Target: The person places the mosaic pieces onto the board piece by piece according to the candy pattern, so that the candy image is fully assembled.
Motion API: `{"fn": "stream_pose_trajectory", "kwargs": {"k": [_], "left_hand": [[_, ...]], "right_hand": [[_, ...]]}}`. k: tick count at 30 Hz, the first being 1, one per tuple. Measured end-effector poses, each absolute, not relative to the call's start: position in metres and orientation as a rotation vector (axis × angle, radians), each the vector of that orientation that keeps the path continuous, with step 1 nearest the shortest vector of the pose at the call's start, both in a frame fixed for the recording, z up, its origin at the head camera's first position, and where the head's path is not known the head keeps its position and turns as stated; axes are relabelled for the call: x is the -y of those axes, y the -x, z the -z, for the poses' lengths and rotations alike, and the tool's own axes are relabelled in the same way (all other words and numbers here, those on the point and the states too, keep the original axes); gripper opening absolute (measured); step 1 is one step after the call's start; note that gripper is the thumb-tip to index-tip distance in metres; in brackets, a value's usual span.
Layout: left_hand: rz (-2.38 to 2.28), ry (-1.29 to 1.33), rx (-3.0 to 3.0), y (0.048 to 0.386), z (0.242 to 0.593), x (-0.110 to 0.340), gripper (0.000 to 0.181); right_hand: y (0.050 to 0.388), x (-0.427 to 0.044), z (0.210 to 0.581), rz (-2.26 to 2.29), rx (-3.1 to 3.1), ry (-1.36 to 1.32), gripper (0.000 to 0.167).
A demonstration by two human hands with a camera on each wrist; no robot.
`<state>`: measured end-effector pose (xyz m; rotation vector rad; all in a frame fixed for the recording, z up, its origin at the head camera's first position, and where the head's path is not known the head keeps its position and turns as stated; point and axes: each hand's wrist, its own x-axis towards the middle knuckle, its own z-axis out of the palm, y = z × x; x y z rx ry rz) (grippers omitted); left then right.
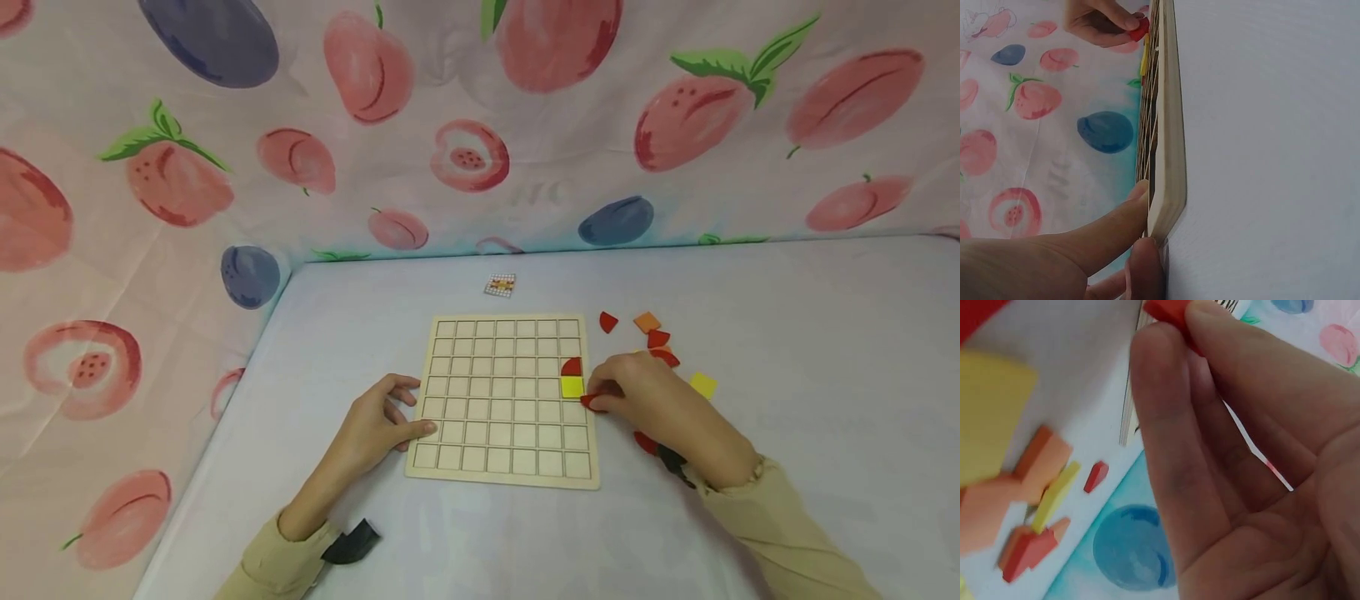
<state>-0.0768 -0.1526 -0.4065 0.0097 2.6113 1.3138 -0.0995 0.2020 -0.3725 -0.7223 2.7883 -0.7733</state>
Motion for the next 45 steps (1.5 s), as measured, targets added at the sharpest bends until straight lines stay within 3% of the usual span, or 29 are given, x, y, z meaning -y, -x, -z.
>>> {"fn": "stream_pose_trajectory", "kwargs": {"k": [18, 45], "left_hand": [[-1.315, -0.011, -2.611, 0.077, 0.408, 0.153, 0.061], [-1.318, -0.017, -2.614, 0.078, 0.409, 0.153, 0.061]], "right_hand": [[0.099, -0.185, 0.381, 0.949, -2.658, 0.608, 0.009], [0.094, -0.182, 0.382, 0.773, -2.829, 0.603, 0.010]]}}
